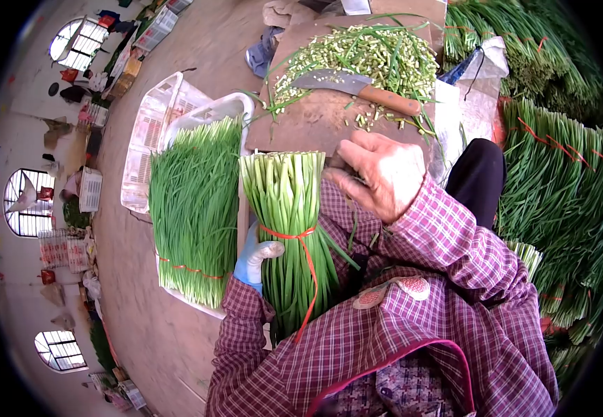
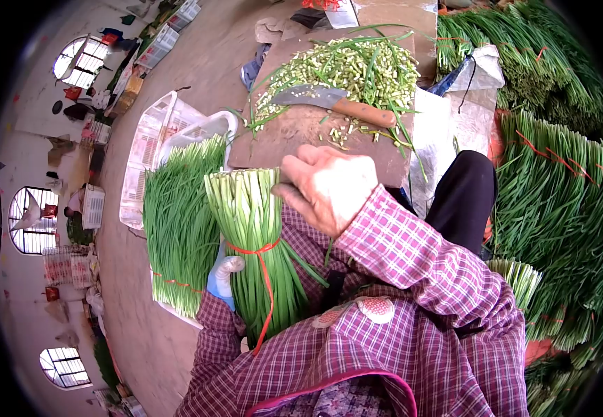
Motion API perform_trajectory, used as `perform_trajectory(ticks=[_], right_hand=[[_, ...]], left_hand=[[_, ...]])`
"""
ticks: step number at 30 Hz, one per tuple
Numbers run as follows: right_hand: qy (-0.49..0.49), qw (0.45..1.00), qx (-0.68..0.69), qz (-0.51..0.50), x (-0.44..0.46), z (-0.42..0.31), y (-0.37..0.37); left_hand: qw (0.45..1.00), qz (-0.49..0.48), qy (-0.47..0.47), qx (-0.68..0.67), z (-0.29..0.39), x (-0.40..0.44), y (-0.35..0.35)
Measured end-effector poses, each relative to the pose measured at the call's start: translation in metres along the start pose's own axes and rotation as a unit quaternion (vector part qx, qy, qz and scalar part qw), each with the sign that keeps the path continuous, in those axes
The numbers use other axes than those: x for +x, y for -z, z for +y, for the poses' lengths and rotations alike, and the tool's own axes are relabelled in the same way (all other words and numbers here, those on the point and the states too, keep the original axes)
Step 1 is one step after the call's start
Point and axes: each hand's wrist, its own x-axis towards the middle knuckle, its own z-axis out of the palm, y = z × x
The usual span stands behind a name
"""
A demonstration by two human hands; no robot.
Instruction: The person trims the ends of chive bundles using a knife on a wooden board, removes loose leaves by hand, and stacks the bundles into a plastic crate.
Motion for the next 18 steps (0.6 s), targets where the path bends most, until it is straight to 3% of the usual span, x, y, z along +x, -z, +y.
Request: perform_trajectory(ticks=[2, 4, 13, 15, 18], right_hand=[[0.023, 0.999, 0.036, 0.034, 0.003, -0.012, -0.004], [0.037, 0.997, 0.051, 0.032, 0.005, -0.022, -0.007], [0.080, 0.995, -0.049, 0.033, 0.008, -0.027, -0.025], [0.090, 0.994, -0.055, 0.035, 0.008, -0.026, -0.026], [0.085, 0.995, -0.056, 0.007, 0.007, -0.023, -0.031]], left_hand=[[0.999, 0.035, -0.008, 0.041, 0.003, 0.000, -0.012], [0.982, -0.007, -0.023, 0.186, -0.004, 0.015, 0.011], [0.970, -0.049, -0.015, 0.237, 0.023, -0.001, -0.038], [0.977, 0.052, 0.000, 0.209, 0.032, -0.012, -0.074], [0.976, 0.031, -0.019, 0.214, 0.030, -0.008, -0.075]])
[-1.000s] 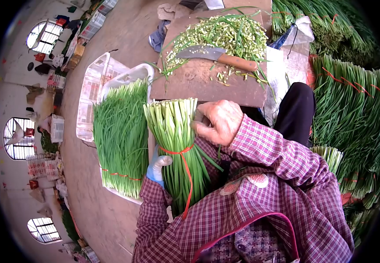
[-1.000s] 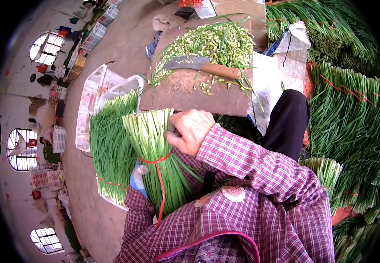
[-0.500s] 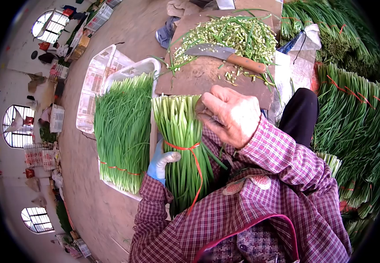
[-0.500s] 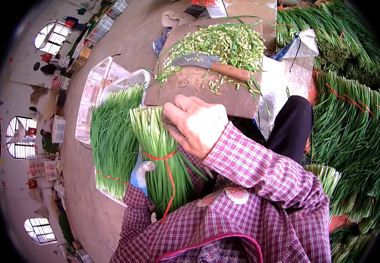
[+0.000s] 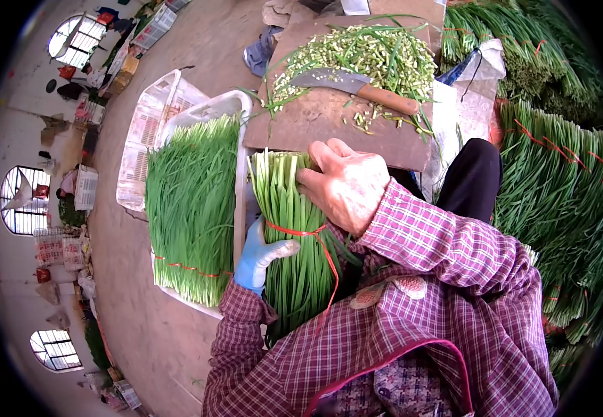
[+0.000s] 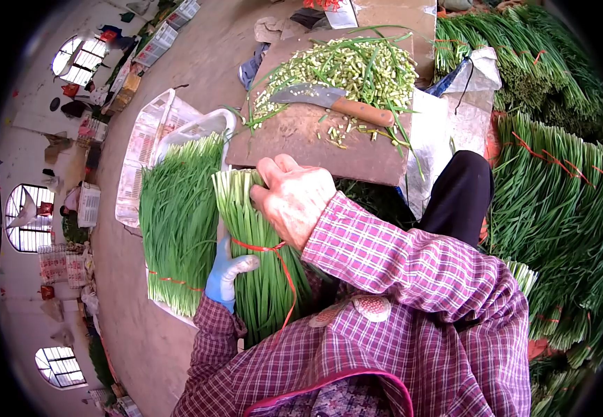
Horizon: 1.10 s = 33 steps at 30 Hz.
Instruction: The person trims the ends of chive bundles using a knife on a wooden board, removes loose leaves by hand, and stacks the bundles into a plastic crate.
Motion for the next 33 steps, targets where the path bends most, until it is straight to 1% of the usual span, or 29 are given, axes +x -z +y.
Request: perform_trajectory(ticks=[2, 4, 6, 7, 10, 11, 12, 13, 14, 16, 18, 19, 20, 21, 22, 24, 26, 27, 32, 33], right_hand=[[0.006, 0.999, 0.010, -0.036, -0.005, 0.002, 0.000], [0.004, 0.998, 0.026, -0.050, -0.011, 0.004, 0.004], [-0.006, 0.991, 0.124, -0.057, -0.015, 0.010, 0.006], [-0.016, 0.989, 0.120, -0.090, -0.015, 0.013, 0.009], [-0.037, 0.973, 0.133, -0.186, -0.017, 0.021, 0.013], [-0.042, 0.972, 0.133, -0.190, -0.017, 0.024, 0.015], [-0.045, 0.964, 0.149, -0.216, -0.017, 0.027, 0.016], [-0.047, 0.955, 0.166, -0.242, -0.018, 0.028, 0.016], [-0.049, 0.953, 0.167, -0.246, -0.019, 0.026, 0.018], [-0.017, 0.960, 0.156, -0.233, -0.020, 0.021, 0.023], [-0.015, 0.954, 0.167, -0.249, -0.022, 0.017, 0.026], [-0.012, 0.941, 0.188, -0.281, -0.023, 0.017, 0.026], [-0.009, 0.926, 0.209, -0.314, -0.026, 0.016, 0.026], [-0.022, 0.919, 0.225, -0.323, -0.028, 0.014, 0.028], [-0.027, 0.917, 0.227, -0.327, -0.033, 0.013, 0.027], [-0.055, 0.913, 0.230, -0.333, -0.047, 0.011, 0.022], [-0.061, 0.921, 0.263, -0.281, -0.064, 0.012, 0.013], [-0.073, 0.920, 0.267, -0.276, -0.072, 0.013, 0.011], [-0.109, 0.914, 0.291, -0.261, -0.079, 0.016, 0.014], [-0.144, 0.897, 0.321, -0.267, -0.081, 0.018, 0.014]], left_hand=[[1.000, -0.010, -0.007, 0.020, -0.005, 0.001, 0.000], [0.999, -0.017, -0.004, 0.038, -0.008, 0.001, 0.001], [0.996, -0.045, 0.003, 0.074, -0.010, 0.000, -0.001], [0.997, -0.047, 0.039, 0.043, -0.005, -0.004, -0.008], [0.996, -0.064, 0.047, 0.048, -0.011, -0.004, -0.013], [0.994, -0.074, 0.046, 0.066, -0.013, -0.004, -0.011], [0.994, -0.076, 0.050, 0.063, -0.015, -0.005, -0.009], [0.992, -0.096, 0.057, 0.065, -0.015, -0.005, -0.006], [0.989, -0.116, 0.063, 0.068, -0.016, -0.005, -0.004], [0.987, -0.125, 0.072, 0.077, -0.010, -0.009, -0.004], [0.976, -0.159, 0.130, 0.075, -0.005, -0.012, -0.003], [0.971, -0.184, 0.138, 0.069, -0.006, -0.013, -0.002], [0.970, -0.184, 0.143, 0.066, -0.010, -0.014, -0.001], [0.964, -0.213, 0.149, 0.054, -0.015, -0.015, 0.000], [0.957, -0.243, 0.155, 0.040, -0.020, -0.015, -0.001], [0.950, -0.252, 0.179, 0.033, -0.029, -0.017, -0.005], [0.937, -0.245, 0.249, 0.021, -0.037, -0.018, -0.008], [0.947, -0.255, 0.192, 0.039, -0.048, -0.017, -0.005], [0.940, -0.267, 0.205, 0.063, -0.044, -0.015, -0.009], [0.940, -0.273, 0.197, 0.057, -0.049, -0.013, -0.007]])
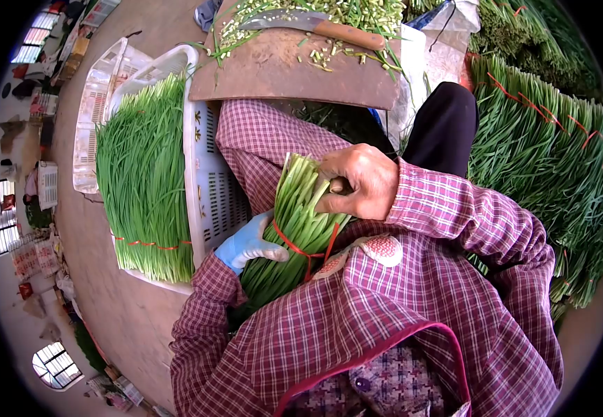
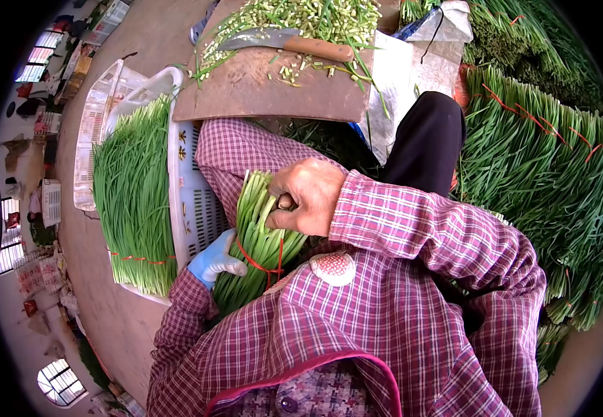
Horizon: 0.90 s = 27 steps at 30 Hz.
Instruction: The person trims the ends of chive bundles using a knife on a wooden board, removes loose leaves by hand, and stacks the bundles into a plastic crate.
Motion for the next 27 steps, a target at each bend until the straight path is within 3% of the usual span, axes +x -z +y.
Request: perform_trajectory(ticks=[5, 11, 13, 16, 21, 23, 27], right_hand=[[-0.114, 0.985, 0.127, -0.005, -0.006, -0.003, 0.008], [-0.155, 0.965, 0.209, -0.008, -0.007, 0.015, 0.005], [-0.058, 0.995, 0.035, 0.070, -0.006, 0.015, 0.017], [0.032, 0.966, -0.206, 0.153, -0.001, 0.008, 0.037], [0.246, 0.946, -0.210, 0.001, 0.016, -0.021, 0.018], [0.285, 0.920, -0.269, -0.021, 0.013, -0.021, 0.008], [0.338, 0.891, -0.299, 0.047, 0.011, -0.006, -0.006]], left_hand=[[0.999, -0.033, 0.000, 0.001, -0.001, 0.007, 0.002], [0.999, -0.029, 0.013, -0.036, 0.006, 0.006, -0.004], [0.997, -0.014, 0.032, -0.064, 0.003, 0.010, -0.002], [0.996, -0.027, 0.046, -0.068, -0.005, 0.015, 0.007], [0.992, -0.065, 0.035, -0.097, 0.012, 0.013, -0.003], [0.996, -0.053, 0.051, -0.055, 0.016, 0.013, -0.004], [0.996, -0.059, 0.036, -0.054, 0.003, 0.017, 0.001]])
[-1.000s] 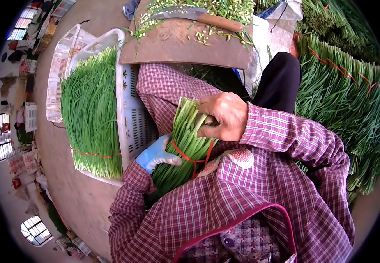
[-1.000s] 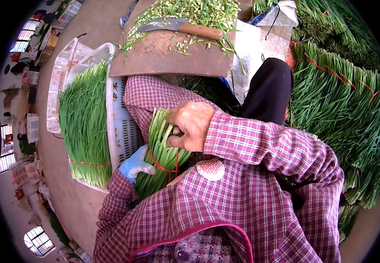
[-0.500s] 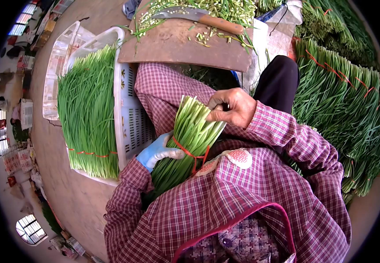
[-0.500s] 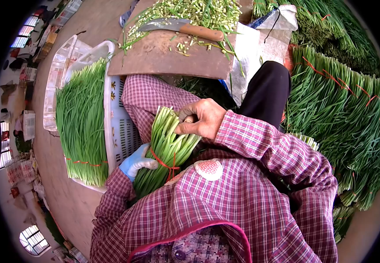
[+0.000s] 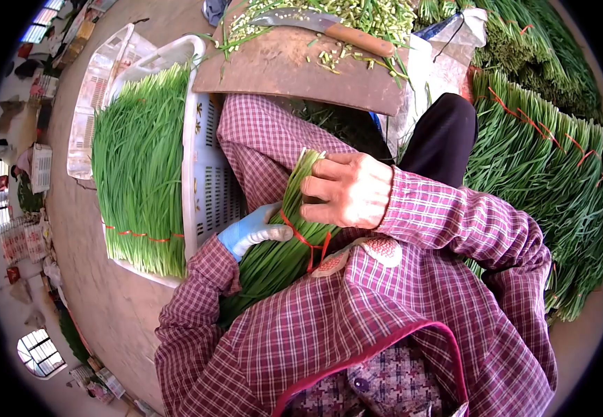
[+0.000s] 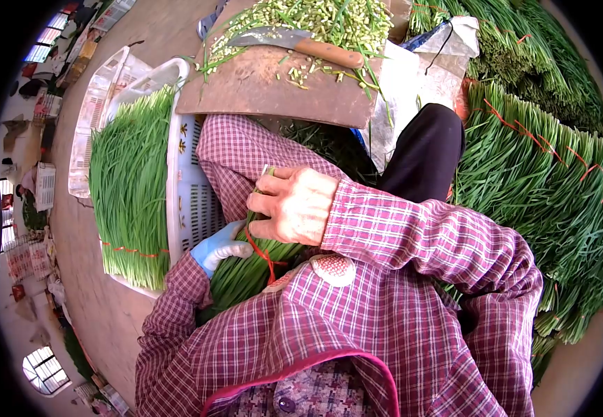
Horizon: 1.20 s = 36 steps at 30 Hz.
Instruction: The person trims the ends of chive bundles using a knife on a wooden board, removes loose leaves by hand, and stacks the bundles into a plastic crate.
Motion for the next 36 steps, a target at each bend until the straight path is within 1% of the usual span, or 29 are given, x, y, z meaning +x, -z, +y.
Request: perform_trajectory(ticks=[2, 4, 5, 6, 8, 10, 12, 13, 14, 15, 17, 19, 21, 23, 24, 25, 26, 27, 28, 29, 30, 31, 33, 34, 35, 36], right_hand=[[0.002, 1.000, -0.020, 0.014, 0.001, -0.001, 0.001], [-0.015, 0.999, -0.034, 0.029, -0.002, 0.000, 0.002], [-0.038, 0.999, 0.008, 0.029, -0.003, 0.002, 0.004], [-0.038, 0.999, 0.009, 0.028, -0.005, 0.004, 0.005], [-0.103, 0.989, 0.099, 0.036, -0.007, 0.009, 0.010], [-0.159, 0.980, 0.118, 0.024, -0.009, 0.010, 0.023], [-0.184, 0.979, 0.074, 0.041, -0.009, 0.017, 0.039], [-0.194, 0.980, 0.031, 0.041, -0.009, 0.020, 0.048], [-0.180, 0.983, -0.016, 0.042, -0.009, 0.028, 0.060], [-0.183, 0.980, -0.051, 0.058, -0.011, 0.036, 0.072], [-0.215, 0.961, -0.124, 0.125, -0.026, 0.063, 0.103], [-0.298, 0.916, -0.205, 0.175, -0.051, 0.096, 0.138], [-0.409, 0.836, -0.345, 0.122, -0.067, 0.117, 0.171], [-0.395, 0.779, -0.486, 0.024, -0.072, 0.129, 0.172], [-0.374, 0.850, -0.367, 0.050, -0.066, 0.126, 0.153], [-0.337, 0.899, -0.274, 0.056, -0.042, 0.106, 0.130], [-0.290, 0.937, -0.194, 0.020, -0.017, 0.077, 0.098], [-0.234, 0.963, -0.126, -0.052, 0.005, 0.049, 0.067], [-0.179, 0.971, -0.065, -0.142, 0.024, 0.028, 0.037], [-0.161, 0.944, 0.051, -0.284, 0.041, 0.017, 0.018], [-0.158, 0.909, 0.121, -0.366, 0.045, 0.012, -0.011], [-0.176, 0.866, 0.153, -0.442, 0.054, 0.010, -0.020], [-0.211, 0.778, 0.273, -0.526, 0.038, 0.013, -0.052], [-0.226, 0.733, 0.357, -0.533, 0.022, 0.018, -0.069], [-0.192, 0.704, 0.384, -0.566, 0.024, 0.019, -0.058], [-0.190, 0.736, 0.380, -0.527, 0.002, 0.018, -0.077]], left_hand=[[1.000, -0.001, -0.016, 0.005, -0.006, 0.003, 0.004], [0.999, -0.003, -0.031, 0.014, -0.012, 0.006, 0.010], [0.999, -0.005, -0.033, 0.021, -0.015, 0.007, 0.013], [0.999, -0.008, -0.035, 0.028, -0.017, 0.007, 0.015], [0.999, -0.003, -0.034, 0.031, -0.015, 0.007, 0.014], [0.999, 0.002, -0.034, 0.033, -0.015, 0.007, 0.014], [1.000, -0.014, 0.001, 0.009, -0.016, 0.008, 0.017], [1.000, -0.015, 0.000, 0.009, -0.016, 0.008, 0.017], [1.000, -0.009, -0.008, -0.005, -0.017, 0.007, 0.017], [1.000, -0.003, -0.017, -0.019, -0.018, 0.006, 0.016], [0.999, 0.007, -0.033, -0.031, -0.015, 0.002, 0.011], [0.998, 0.018, -0.051, -0.041, -0.010, -0.001, 0.005], [0.998, -0.003, -0.013, -0.058, -0.001, -0.002, 0.004], [0.998, -0.019, 0.027, -0.060, 0.007, 0.000, 0.004], [0.998, -0.023, 0.014, -0.050, 0.001, 0.007, 0.001], [0.998, -0.041, 0.018, -0.034, 0.004, 0.011, -0.001], [0.998, -0.058, 0.021, -0.017, 0.006, 0.015, -0.003], [0.996, -0.077, 0.031, 0.028, 0.004, 0.021, -0.004], [0.992, -0.095, 0.044, 0.074, 0.000, 0.030, -0.003], [0.969, -0.072, 0.031, 0.236, -0.011, 0.043, 0.004], [0.920, -0.046, 0.022, 0.388, -0.014, 0.056, 0.006], [0.919, -0.057, 0.024, 0.390, -0.014, 0.051, 0.006], [0.915, -0.079, 0.029, 0.395, -0.016, 0.040, 0.006], [0.954, -0.091, 0.018, 0.286, -0.019, 0.038, 0.010], [0.950, -0.104, 0.024, 0.294, -0.014, 0.029, 0.010], [0.946, -0.116, 0.030, 0.301, -0.009, 0.014, 0.004]])
